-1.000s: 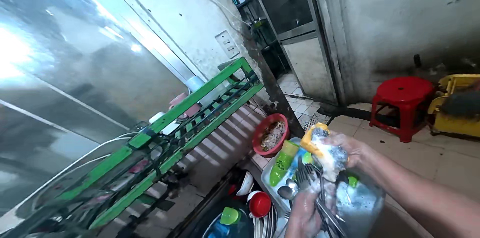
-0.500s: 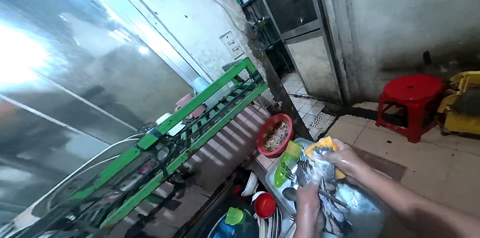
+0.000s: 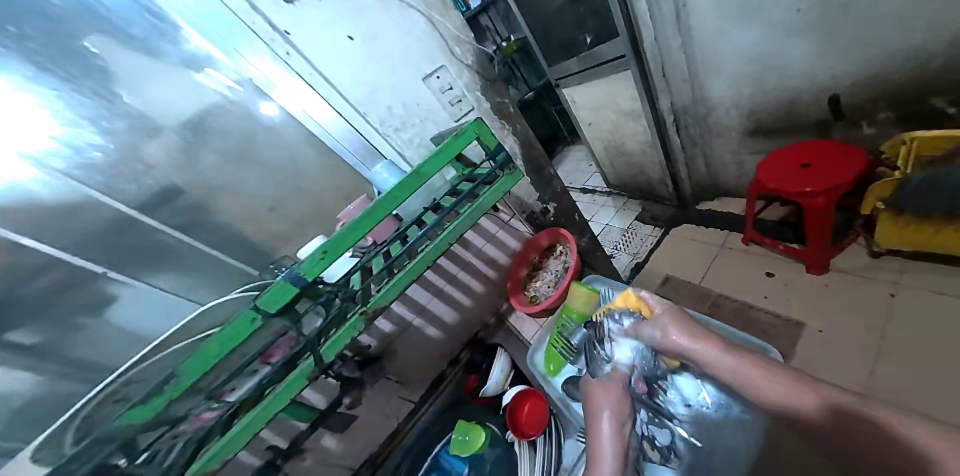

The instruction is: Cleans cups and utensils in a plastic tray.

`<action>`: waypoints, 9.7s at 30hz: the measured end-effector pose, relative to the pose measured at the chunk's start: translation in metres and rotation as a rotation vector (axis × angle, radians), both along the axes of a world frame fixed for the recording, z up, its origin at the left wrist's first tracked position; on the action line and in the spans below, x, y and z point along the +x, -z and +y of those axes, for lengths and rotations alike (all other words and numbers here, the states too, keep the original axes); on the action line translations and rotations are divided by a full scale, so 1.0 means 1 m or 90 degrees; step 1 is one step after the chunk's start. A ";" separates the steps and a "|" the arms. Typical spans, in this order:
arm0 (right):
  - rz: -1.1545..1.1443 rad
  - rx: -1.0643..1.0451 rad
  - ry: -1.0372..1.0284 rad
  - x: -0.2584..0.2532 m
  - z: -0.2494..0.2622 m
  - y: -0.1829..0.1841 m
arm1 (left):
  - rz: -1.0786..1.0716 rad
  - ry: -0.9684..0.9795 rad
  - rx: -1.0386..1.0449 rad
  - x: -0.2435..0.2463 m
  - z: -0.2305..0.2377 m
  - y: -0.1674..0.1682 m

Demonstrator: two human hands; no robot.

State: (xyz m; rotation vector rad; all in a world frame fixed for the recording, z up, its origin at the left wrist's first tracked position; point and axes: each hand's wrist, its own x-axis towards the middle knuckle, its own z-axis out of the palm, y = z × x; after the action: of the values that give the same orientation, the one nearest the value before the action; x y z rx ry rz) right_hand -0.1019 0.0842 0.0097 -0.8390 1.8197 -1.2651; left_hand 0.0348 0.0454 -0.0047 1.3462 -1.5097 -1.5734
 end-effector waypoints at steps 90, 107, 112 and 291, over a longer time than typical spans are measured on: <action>-0.135 -0.157 0.263 -0.033 0.000 -0.005 | 0.154 0.132 0.207 0.015 0.006 -0.008; 0.187 0.255 -0.410 -0.002 0.024 -0.022 | 0.386 0.136 0.219 0.012 -0.023 0.003; 0.248 0.315 -0.506 -0.008 0.040 -0.017 | 0.355 0.048 0.253 0.011 -0.043 0.003; 0.112 -0.122 -0.175 -0.029 0.027 -0.032 | -0.065 0.242 0.156 -0.004 -0.028 -0.025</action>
State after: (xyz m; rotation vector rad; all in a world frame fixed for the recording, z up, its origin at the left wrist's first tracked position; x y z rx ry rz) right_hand -0.1308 0.1108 0.0415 -1.2949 1.6625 -1.2294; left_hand 0.0308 0.0178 0.0198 1.3436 -1.7592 -2.0060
